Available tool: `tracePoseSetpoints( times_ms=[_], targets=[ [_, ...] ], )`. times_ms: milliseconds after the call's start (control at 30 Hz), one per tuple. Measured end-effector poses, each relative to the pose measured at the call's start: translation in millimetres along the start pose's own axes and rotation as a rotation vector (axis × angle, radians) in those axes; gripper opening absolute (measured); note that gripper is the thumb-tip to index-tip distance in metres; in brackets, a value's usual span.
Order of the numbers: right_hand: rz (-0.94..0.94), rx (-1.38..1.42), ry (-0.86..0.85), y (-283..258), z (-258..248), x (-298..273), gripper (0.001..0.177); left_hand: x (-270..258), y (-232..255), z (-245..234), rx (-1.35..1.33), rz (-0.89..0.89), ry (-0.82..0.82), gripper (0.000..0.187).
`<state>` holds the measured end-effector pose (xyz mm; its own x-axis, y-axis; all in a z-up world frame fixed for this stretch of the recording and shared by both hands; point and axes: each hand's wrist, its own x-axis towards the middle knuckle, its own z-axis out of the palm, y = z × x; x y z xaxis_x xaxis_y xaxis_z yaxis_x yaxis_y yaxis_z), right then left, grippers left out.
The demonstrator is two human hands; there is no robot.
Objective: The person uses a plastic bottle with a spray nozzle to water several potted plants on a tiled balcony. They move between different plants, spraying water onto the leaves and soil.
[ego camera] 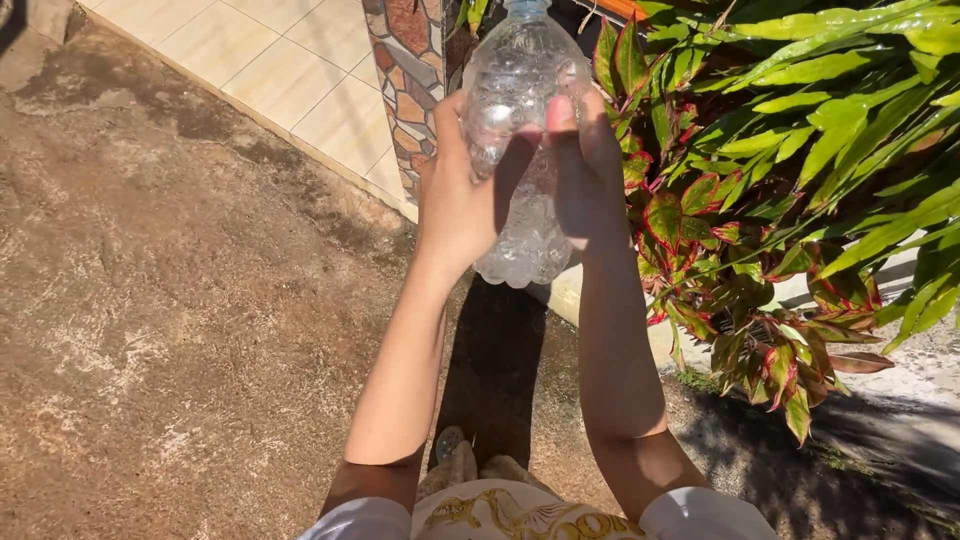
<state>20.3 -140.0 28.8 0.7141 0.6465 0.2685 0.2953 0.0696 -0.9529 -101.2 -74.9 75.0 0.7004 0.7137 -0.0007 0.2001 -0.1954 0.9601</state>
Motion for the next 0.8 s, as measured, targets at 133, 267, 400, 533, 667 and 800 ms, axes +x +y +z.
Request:
tracePoseSetpoints(
  times_ms=[133, 267, 400, 533, 667, 800],
  targets=[
    [0.088, -0.082, 0.078, 13.4, 13.1, -20.6, 0.086, 2.3, -49.4, 17.3, -0.165, 0.155, 0.073, 0.068],
    [-0.022, 0.013, 0.061, 65.0, -10.5, -3.1, 0.076, -4.8, -33.8, 7.4, -0.134, 0.159, 0.064, 0.073],
    [0.252, 0.139, 0.041, 12.0, 21.6, -22.0, 0.098, -8.8, -41.4, 2.5, -0.008, -0.039, 0.018, 0.080],
    [0.454, 0.106, -0.070, 49.1, 49.7, -35.6, 0.099, -6.0, -79.2, 2.8, 0.083, -0.202, -0.010, 0.085],
    [0.771, -0.079, -0.153, 111.5, 65.5, -60.0, 0.083, 14.5, -207.2, 25.5, 0.202, -0.501, -0.085, 0.091],
    [1.084, -0.013, -0.182, 103.3, 78.5, -93.5, 0.079, -9.6, -221.2, 30.8, 0.231, -0.696, -0.231, 0.101]
  ],
)
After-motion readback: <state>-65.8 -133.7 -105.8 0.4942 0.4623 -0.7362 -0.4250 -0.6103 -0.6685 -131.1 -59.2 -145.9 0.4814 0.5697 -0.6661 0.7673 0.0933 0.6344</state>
